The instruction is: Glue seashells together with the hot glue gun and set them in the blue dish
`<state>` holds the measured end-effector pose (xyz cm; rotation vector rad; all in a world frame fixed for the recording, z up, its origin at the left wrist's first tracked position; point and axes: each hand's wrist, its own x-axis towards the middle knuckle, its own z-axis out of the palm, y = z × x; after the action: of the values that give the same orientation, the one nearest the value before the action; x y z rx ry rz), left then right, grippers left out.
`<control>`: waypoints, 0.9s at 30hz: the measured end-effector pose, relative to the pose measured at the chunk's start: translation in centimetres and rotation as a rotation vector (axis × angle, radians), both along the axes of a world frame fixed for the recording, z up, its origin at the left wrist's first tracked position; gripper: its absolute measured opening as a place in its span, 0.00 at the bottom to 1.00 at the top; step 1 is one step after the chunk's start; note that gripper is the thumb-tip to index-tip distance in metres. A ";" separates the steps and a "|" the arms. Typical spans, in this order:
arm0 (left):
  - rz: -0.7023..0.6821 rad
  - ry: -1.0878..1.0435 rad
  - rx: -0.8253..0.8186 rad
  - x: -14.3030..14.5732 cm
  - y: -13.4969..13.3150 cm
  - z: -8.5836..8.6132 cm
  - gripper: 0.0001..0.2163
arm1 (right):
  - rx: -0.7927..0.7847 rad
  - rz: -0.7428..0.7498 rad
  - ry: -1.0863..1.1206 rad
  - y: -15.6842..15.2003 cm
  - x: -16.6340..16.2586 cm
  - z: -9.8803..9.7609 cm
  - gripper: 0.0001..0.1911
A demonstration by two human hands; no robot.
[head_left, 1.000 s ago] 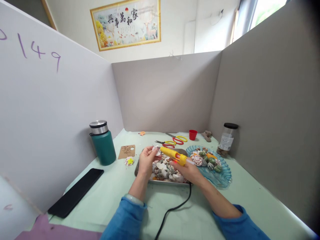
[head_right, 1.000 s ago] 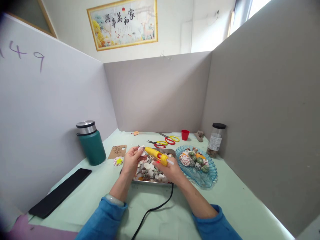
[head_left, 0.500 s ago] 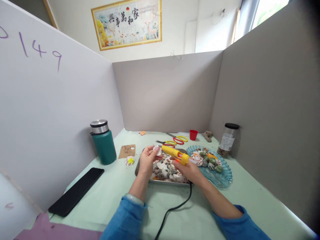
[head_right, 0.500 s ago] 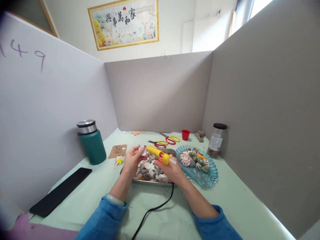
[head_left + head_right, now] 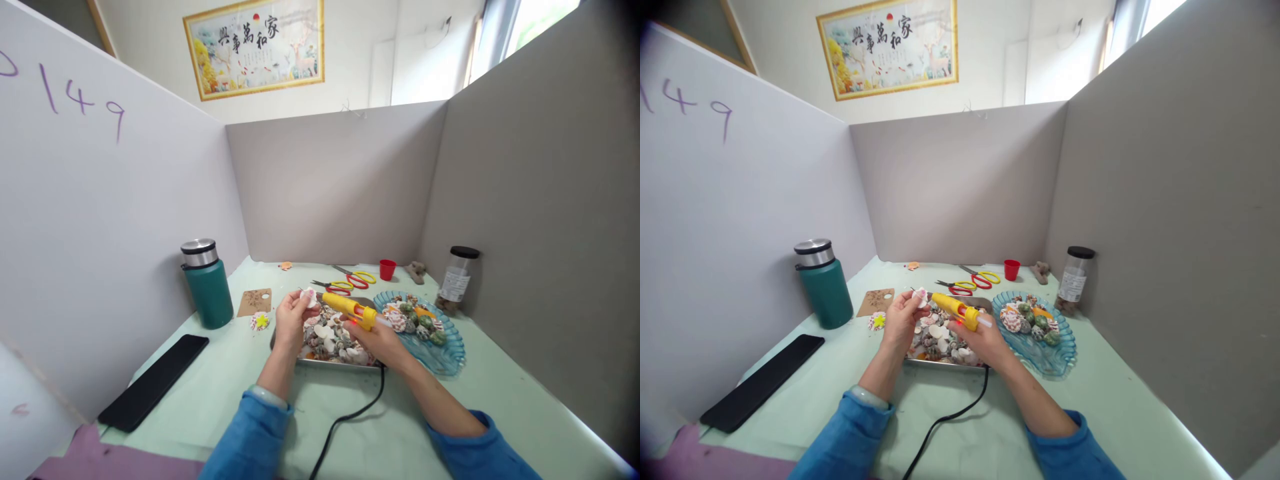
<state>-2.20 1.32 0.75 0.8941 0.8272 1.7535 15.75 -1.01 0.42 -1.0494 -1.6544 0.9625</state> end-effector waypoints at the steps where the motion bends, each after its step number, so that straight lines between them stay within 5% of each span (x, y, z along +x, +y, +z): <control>1: 0.000 -0.003 0.002 0.0 0.0 0.0 0.21 | -0.004 0.004 -0.001 0.0 0.0 0.0 0.18; 27: -0.078 -0.043 0.028 -0.1 -0.1 0.1 0.19 | -0.025 0.041 0.025 -0.1 0.1 0.2 0.19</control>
<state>-2.33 1.17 0.89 0.8929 0.7321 1.7136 15.84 -1.10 0.57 -1.0189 -1.6530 1.0218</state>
